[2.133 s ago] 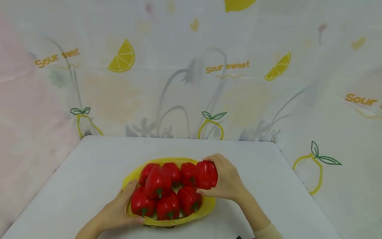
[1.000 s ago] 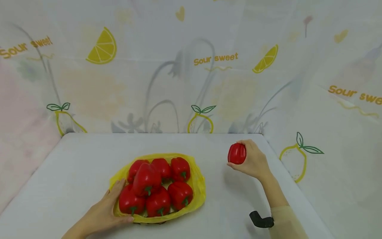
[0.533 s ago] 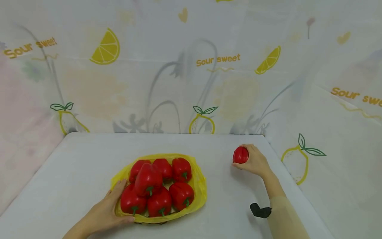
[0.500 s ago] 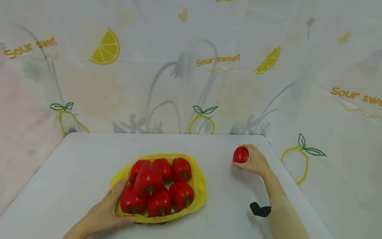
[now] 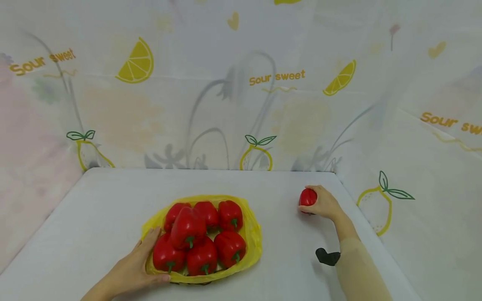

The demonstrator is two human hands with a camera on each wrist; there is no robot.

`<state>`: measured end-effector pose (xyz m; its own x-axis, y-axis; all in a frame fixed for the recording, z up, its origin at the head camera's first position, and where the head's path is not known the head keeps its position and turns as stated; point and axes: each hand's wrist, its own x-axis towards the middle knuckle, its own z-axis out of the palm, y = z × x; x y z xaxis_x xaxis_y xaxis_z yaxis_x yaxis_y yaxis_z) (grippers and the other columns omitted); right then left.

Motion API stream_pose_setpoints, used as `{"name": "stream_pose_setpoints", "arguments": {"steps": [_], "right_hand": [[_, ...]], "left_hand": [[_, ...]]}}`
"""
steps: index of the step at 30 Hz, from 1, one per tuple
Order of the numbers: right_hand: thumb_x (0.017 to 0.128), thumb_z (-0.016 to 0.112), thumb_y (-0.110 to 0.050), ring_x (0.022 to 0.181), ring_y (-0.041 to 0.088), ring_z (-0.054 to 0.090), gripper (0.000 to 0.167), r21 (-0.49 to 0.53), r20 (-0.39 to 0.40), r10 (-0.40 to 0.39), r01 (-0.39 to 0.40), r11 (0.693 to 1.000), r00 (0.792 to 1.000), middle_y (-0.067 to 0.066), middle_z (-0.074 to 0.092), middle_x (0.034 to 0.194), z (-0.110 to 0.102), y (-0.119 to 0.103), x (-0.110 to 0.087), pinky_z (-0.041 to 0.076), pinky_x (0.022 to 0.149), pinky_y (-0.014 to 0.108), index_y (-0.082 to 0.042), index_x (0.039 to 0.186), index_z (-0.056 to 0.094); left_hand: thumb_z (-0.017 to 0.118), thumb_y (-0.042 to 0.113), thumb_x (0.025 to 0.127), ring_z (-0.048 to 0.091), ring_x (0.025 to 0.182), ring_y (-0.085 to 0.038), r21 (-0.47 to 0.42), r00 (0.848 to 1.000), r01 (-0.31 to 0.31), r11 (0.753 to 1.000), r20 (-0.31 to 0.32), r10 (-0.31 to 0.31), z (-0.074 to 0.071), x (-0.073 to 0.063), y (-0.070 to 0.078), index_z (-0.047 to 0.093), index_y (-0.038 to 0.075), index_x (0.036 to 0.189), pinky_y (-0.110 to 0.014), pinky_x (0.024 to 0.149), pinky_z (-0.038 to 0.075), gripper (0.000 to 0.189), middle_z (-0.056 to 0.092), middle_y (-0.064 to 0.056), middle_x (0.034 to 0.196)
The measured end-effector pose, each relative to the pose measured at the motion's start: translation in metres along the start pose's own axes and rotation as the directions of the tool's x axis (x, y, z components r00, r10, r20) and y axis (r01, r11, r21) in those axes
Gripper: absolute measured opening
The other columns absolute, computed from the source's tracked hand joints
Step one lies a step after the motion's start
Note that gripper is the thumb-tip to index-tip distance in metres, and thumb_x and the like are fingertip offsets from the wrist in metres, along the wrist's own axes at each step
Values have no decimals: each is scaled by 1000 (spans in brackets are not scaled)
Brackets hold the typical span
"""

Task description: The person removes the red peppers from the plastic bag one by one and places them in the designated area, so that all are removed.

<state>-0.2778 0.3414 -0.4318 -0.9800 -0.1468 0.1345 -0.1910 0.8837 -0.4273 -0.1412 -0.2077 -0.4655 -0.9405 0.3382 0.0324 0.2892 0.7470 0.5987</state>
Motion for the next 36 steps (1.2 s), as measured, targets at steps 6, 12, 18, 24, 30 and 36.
{"name": "stream_pose_setpoints", "arguments": {"steps": [6, 12, 18, 24, 30, 36], "right_hand": [[74, 81, -37, 110, 41, 52, 79, 23, 17, 21, -22, 1000, 1000, 24, 52, 126, 0, -1, 3, 52, 85, 55, 2, 135, 48], [75, 80, -35, 111, 42, 50, 79, 57, 45, 53, -56, 997, 998, 26, 52, 128, 1, 1, 2, 52, 85, 53, 3, 135, 46], [79, 75, -39, 116, 44, 46, 85, 83, 160, 102, -116, 990, 982, 27, 47, 133, 3, -1, 4, 53, 85, 51, 2, 143, 37], [79, 75, -41, 118, 44, 44, 91, 85, 165, 108, -123, 989, 980, 29, 42, 135, 1, -4, 3, 51, 89, 53, 5, 145, 31], [78, 75, -43, 120, 44, 43, 97, 82, 138, 115, -127, 989, 984, 29, 40, 139, 2, -6, 2, 50, 90, 55, 5, 147, 26], [77, 76, -45, 121, 45, 42, 104, 76, 97, 126, -133, 988, 987, 29, 33, 144, 2, -10, 0, 48, 90, 59, 1, 150, 19]], "left_hand": [[81, 53, 68, 30, 127, -61, -7, 1000, -6, 1000, -3, 6, -1, 0, 1, 13, 6, 154, -71, 75, 45, 120, 22, -36, 149], [81, 54, 69, 29, 126, -63, -8, 1000, 0, 1000, 5, 0, 0, 0, 1, 14, 5, 154, -71, 76, 44, 118, 22, -36, 149], [81, 54, 69, 28, 125, -65, -4, 1000, -5, 1000, -2, 5, 1, 0, 0, 14, 5, 154, -72, 76, 44, 119, 23, -35, 149], [81, 54, 68, 29, 127, -62, -6, 1000, -22, 1000, -20, 22, 1, 0, -1, 14, 6, 154, -71, 78, 44, 119, 23, -34, 150], [81, 54, 68, 28, 125, -65, 0, 1000, -25, 1000, -19, 25, 1, -2, -1, 15, 4, 153, -72, 79, 43, 119, 23, -34, 150], [81, 54, 68, 29, 125, -64, 5, 999, -31, 1000, -23, 31, 1, -2, -1, 17, 2, 153, -73, 80, 42, 118, 23, -34, 150]]}}
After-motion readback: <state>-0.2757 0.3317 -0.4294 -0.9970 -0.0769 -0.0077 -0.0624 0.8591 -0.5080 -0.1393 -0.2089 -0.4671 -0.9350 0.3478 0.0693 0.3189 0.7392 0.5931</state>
